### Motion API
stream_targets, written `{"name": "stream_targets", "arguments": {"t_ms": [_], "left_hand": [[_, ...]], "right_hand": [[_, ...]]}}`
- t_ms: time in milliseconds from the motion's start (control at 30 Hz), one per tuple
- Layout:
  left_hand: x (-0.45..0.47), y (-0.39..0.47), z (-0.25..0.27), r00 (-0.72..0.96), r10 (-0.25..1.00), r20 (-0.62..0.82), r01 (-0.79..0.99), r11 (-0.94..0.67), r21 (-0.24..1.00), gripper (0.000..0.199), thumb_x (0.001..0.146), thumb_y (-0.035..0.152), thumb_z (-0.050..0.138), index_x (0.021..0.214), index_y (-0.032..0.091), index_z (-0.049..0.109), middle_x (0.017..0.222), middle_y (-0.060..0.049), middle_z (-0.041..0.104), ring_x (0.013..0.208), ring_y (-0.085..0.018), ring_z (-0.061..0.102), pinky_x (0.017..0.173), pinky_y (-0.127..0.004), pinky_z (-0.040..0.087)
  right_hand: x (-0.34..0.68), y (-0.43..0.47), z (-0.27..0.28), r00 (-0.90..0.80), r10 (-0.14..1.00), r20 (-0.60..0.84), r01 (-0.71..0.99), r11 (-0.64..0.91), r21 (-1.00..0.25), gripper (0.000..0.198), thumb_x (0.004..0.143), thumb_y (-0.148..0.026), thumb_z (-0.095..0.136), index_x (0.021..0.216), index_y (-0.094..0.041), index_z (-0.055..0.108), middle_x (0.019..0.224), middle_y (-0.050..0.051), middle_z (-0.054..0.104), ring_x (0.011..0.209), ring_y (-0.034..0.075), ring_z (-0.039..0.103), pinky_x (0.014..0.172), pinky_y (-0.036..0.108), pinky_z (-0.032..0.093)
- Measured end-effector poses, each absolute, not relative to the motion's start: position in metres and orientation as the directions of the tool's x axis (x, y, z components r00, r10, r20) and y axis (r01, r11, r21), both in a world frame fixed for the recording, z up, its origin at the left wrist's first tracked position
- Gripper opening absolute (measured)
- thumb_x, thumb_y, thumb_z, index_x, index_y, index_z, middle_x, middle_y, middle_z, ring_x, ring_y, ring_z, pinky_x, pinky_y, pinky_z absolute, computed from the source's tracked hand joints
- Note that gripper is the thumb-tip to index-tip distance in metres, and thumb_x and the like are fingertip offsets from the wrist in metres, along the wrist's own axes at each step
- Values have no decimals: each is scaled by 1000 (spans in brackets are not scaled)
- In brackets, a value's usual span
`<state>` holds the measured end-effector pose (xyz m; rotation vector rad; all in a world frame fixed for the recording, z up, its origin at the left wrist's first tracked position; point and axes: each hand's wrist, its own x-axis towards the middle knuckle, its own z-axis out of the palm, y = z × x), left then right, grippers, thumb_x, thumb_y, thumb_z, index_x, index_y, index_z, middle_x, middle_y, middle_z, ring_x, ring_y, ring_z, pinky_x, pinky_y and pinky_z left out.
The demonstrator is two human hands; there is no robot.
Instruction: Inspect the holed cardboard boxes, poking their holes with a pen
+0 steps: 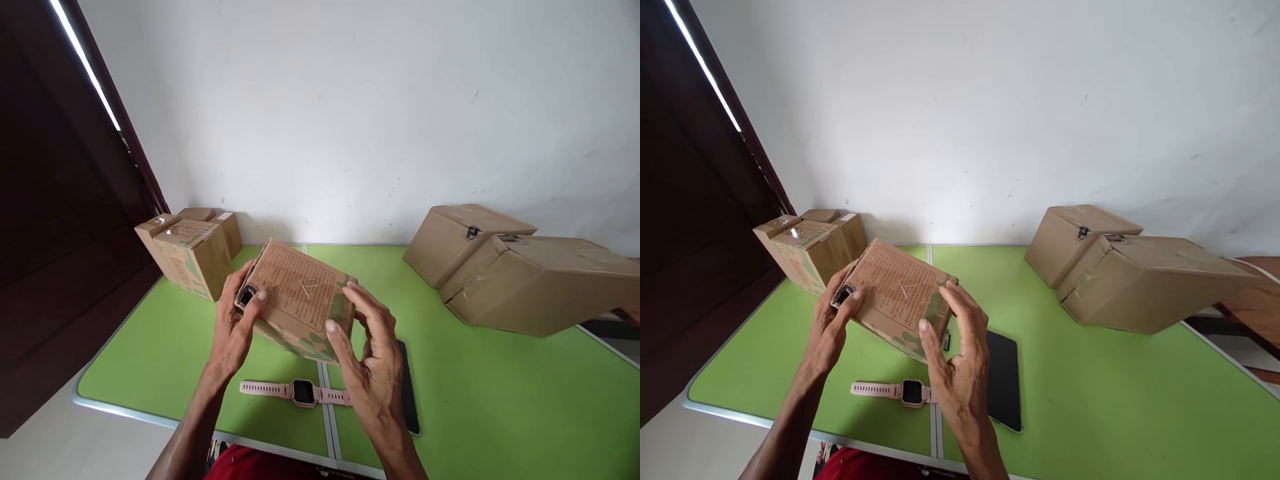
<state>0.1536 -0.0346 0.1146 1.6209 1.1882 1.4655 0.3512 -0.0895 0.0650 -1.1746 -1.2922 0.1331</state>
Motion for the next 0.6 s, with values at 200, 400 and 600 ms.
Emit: {"name": "stream_targets", "arguments": {"t_ms": [200,400,600], "left_hand": [[146,-37,106,-75,901,428,208,-406,890,52,99,54,68,142,25,71,143,-8,72,134,-32,65,111,-43,50],[142,-40,100,-105,886,451,201,-425,883,52,100,52,67,144,25,71,144,-8,73,134,-32,65,113,-43,49],[140,-44,98,-151,893,424,185,-396,899,51,101,53,66,144,25,69,145,-8,72,135,-33,65,113,-43,50]], "right_hand": [[349,-87,54,436,816,379,193,327,-925,74,100,-60,72,165,-35,48,168,12,54,145,37,60,111,57,59],[344,-85,52,324,908,266,0,281,-960,71,99,-70,68,157,-30,59,160,13,64,138,36,68,103,48,65],[347,-83,50,247,923,295,-14,308,-951,61,100,-67,68,148,-30,66,152,13,70,138,39,68,99,50,66]]}}
